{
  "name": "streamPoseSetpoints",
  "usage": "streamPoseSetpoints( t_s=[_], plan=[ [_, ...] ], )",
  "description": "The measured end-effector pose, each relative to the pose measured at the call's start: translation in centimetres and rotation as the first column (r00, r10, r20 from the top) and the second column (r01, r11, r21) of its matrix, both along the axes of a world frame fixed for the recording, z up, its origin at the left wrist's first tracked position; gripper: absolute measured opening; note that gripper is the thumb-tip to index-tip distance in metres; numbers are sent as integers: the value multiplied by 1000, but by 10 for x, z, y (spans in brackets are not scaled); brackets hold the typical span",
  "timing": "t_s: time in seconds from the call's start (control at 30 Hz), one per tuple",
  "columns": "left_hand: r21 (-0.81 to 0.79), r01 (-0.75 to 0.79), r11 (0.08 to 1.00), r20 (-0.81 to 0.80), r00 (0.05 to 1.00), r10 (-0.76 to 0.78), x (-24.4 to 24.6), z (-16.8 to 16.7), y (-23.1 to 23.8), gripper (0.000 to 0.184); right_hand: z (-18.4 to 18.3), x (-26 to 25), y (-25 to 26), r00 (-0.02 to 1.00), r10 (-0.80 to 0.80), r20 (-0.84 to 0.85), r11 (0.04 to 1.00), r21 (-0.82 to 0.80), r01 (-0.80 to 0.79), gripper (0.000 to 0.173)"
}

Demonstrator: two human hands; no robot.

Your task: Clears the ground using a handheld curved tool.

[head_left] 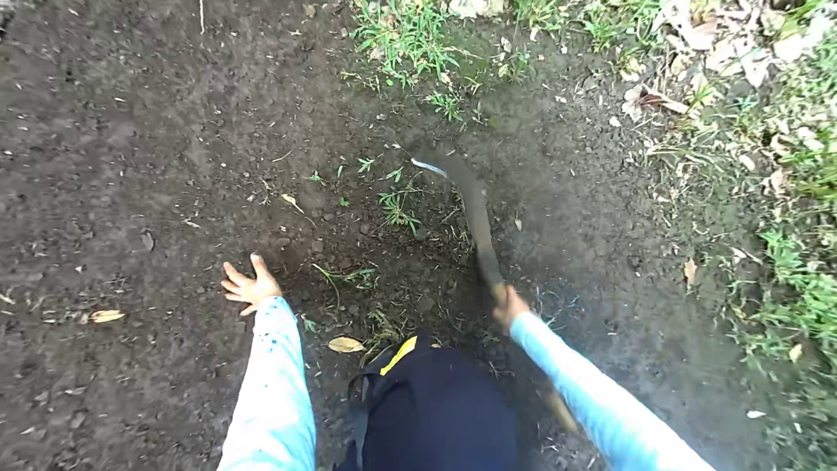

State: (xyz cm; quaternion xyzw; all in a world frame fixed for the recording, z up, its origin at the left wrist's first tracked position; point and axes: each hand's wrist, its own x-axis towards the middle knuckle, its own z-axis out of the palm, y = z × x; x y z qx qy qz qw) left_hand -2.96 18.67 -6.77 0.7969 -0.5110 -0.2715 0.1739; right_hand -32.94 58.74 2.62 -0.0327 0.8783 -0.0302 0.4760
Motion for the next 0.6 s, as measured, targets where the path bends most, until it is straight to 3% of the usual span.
streamPoseSetpoints(
  t_s=[0.07, 0.13, 0.2, 0.3, 0.37, 0.47, 0.53, 0.6],
  plan=[
    [-14, 55, 998, -40, 998, -55, -14, 2, -3, 77, 8, 13, 45, 998, 55, 16, 997, 51, -55, 77],
    [-53, 185, 981, -59, 980, -188, -34, 2, -1, 80, 26, 6, 59, 1000, 3, -24, 1000, -2, -3, 72],
    [-111, 319, 941, -32, 946, -324, -66, 3, 1, 82, 40, -16, 29, 989, -133, -64, 987, -101, 127, 71],
    [-137, 522, 842, -23, 848, -529, -128, 11, 1, 87, 33, -41, -45, 934, -350, -70, 909, -266, 321, 68],
    [-116, 653, 748, -25, 751, -660, -173, 15, 1, 88, 12, -38, -56, 966, -245, -80, 956, -183, 227, 72],
    [-154, 767, 623, -112, 613, -782, -233, 9, -3, 77, -3, -6, -5, 1000, 26, -12, 1000, -1, -26, 78],
    [-164, 789, 592, -154, 572, -805, -258, 1, -1, 62, 14, 3, 34, 999, 34, -18, 999, 39, -34, 75],
    [-158, 834, 529, -121, 516, -848, -270, 1, 4, 55, 35, 1, 52, 996, -72, -44, 997, -25, 70, 72]
  ],
)
